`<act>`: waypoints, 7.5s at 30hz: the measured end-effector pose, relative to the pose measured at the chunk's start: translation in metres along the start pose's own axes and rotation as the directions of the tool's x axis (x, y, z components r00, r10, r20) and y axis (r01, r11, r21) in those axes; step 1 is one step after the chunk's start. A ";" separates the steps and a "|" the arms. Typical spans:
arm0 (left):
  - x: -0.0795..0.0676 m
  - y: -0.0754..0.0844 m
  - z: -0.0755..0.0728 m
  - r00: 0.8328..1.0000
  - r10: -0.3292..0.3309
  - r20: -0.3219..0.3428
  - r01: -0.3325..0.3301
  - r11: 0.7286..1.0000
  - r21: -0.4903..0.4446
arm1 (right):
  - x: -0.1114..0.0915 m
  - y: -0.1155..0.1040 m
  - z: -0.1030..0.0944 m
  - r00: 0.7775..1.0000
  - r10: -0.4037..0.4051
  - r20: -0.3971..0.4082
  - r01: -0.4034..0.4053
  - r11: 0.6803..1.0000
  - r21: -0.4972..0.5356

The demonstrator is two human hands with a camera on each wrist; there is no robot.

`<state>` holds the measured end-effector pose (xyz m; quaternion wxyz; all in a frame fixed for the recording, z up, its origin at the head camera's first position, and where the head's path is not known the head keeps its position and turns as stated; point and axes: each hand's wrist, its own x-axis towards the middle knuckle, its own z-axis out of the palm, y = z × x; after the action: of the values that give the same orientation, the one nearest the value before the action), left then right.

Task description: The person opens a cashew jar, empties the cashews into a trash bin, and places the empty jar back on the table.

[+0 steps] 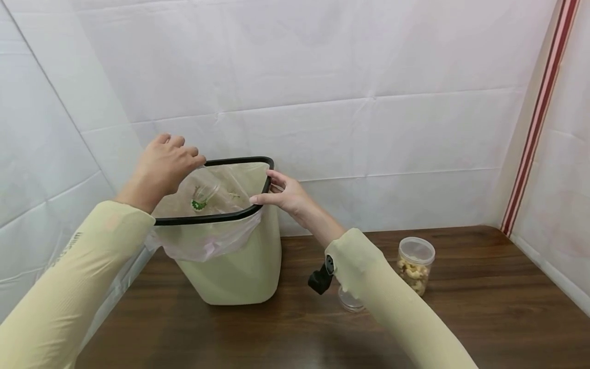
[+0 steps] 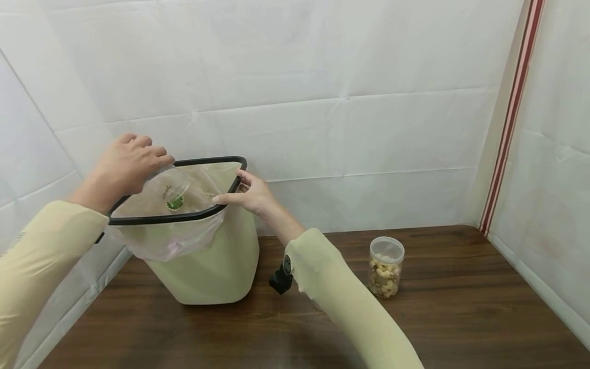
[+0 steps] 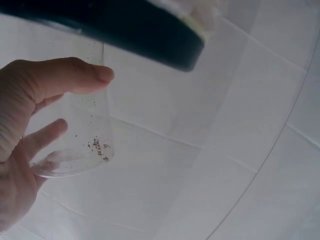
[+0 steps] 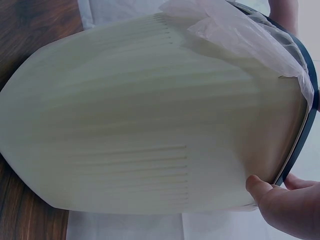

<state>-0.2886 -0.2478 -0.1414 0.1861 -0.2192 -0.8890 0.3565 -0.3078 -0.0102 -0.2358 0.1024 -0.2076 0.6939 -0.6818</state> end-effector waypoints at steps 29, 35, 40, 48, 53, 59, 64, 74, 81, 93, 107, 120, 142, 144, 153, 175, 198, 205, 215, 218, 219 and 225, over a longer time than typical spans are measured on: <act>-0.017 -0.016 0.021 0.971 -0.216 0.102 0.234 0.774 -0.589 | 0.000 0.001 -0.002 1.000 -0.001 -0.008 0.001 1.000 0.025; -0.022 -0.018 0.023 0.967 -0.237 0.092 0.245 0.778 -0.578 | 0.001 0.001 -0.002 1.000 -0.004 0.002 0.004 1.000 0.014; -0.024 -0.018 0.025 0.966 -0.241 0.097 0.252 0.770 -0.586 | 0.000 0.000 -0.002 1.000 -0.004 0.000 0.004 1.000 0.018; -0.028 -0.019 0.028 0.957 -0.257 0.131 0.283 0.743 -0.606 | -0.002 0.001 -0.003 1.000 -0.005 0.003 0.005 0.999 0.038; -0.027 -0.018 0.027 0.953 -0.272 0.130 0.291 0.716 -0.635 | -0.002 0.002 -0.006 1.000 -0.016 0.012 0.015 0.998 0.057; -0.028 -0.017 0.026 0.950 -0.281 0.138 0.295 0.654 -0.696 | -0.003 0.006 -0.008 0.999 -0.046 0.020 0.044 0.996 0.071; -0.029 -0.017 0.026 0.941 -0.302 0.152 0.305 0.565 -0.767 | -0.004 0.009 -0.010 0.997 -0.068 0.020 0.065 0.993 0.103; -0.041 -0.024 0.025 0.895 -0.430 0.121 0.318 0.422 -0.849 | -0.010 0.008 -0.017 0.999 -0.044 0.028 0.041 0.993 0.112; -0.051 -0.023 0.023 0.837 -0.519 0.174 0.344 0.251 -0.905 | -0.013 0.005 -0.025 0.999 -0.047 0.003 0.046 0.989 0.140; -0.072 -0.018 0.020 0.785 -0.591 0.186 0.224 -0.010 -0.975 | -0.026 0.003 -0.051 0.999 -0.032 -0.025 0.035 0.989 0.147; -0.086 0.005 0.005 0.778 -0.627 0.044 -0.183 -0.293 -0.938 | -0.044 0.010 -0.082 0.999 -0.030 -0.038 0.032 0.998 0.055; -0.077 0.053 -0.027 0.780 -0.598 -0.187 -0.503 -0.420 -0.756 | -0.074 0.007 -0.113 0.995 -0.079 -0.062 0.077 0.996 -0.035; -0.052 0.143 -0.051 0.902 -0.415 -0.116 -0.257 -0.301 -0.918 | -0.118 0.023 -0.139 0.990 -0.103 -0.097 0.087 0.984 -0.153; -0.047 0.152 -0.047 0.910 -0.400 -0.106 -0.232 -0.282 -0.931 | -0.121 0.026 -0.139 0.991 -0.091 -0.098 0.076 0.986 -0.147; -0.029 0.189 -0.034 0.932 -0.348 -0.096 -0.200 -0.278 -0.940 | -0.129 0.040 -0.137 0.993 -0.077 -0.091 0.065 0.990 -0.123; 0.007 0.247 0.020 0.951 -0.255 0.175 0.064 -0.391 -0.918 | -0.143 0.088 -0.128 0.999 0.027 -0.029 -0.032 0.985 -0.168; 0.026 0.287 0.057 0.942 -0.183 0.282 0.207 -0.344 -0.916 | -0.143 0.133 -0.132 0.989 0.141 -0.044 -0.146 0.981 -0.124; 0.027 0.294 0.066 0.944 -0.172 0.283 0.219 -0.316 -0.923 | -0.141 0.141 -0.133 0.989 0.146 -0.032 -0.149 0.980 -0.134; 0.027 0.298 0.070 0.949 -0.155 0.275 0.222 -0.295 -0.929 | -0.144 0.142 -0.131 0.985 0.171 -0.014 -0.171 0.976 -0.135; 0.027 0.299 0.072 0.947 -0.151 0.284 0.228 -0.306 -0.924 | -0.145 0.143 -0.131 0.986 0.168 -0.013 -0.169 0.976 -0.138; 0.026 0.300 0.073 0.947 -0.150 0.284 0.229 -0.307 -0.924 | -0.145 0.143 -0.131 0.986 0.168 -0.012 -0.168 0.976 -0.138; 0.026 0.303 0.075 0.955 -0.109 0.277 0.227 -0.332 -0.915 | -0.146 0.145 -0.131 0.986 0.166 -0.014 -0.166 0.975 -0.147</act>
<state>-0.2690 -0.0792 -0.4045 -0.0493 -0.1330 -0.8377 -0.5275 -0.2549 0.1682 -0.3930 0.1425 -0.1554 0.7574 -0.6179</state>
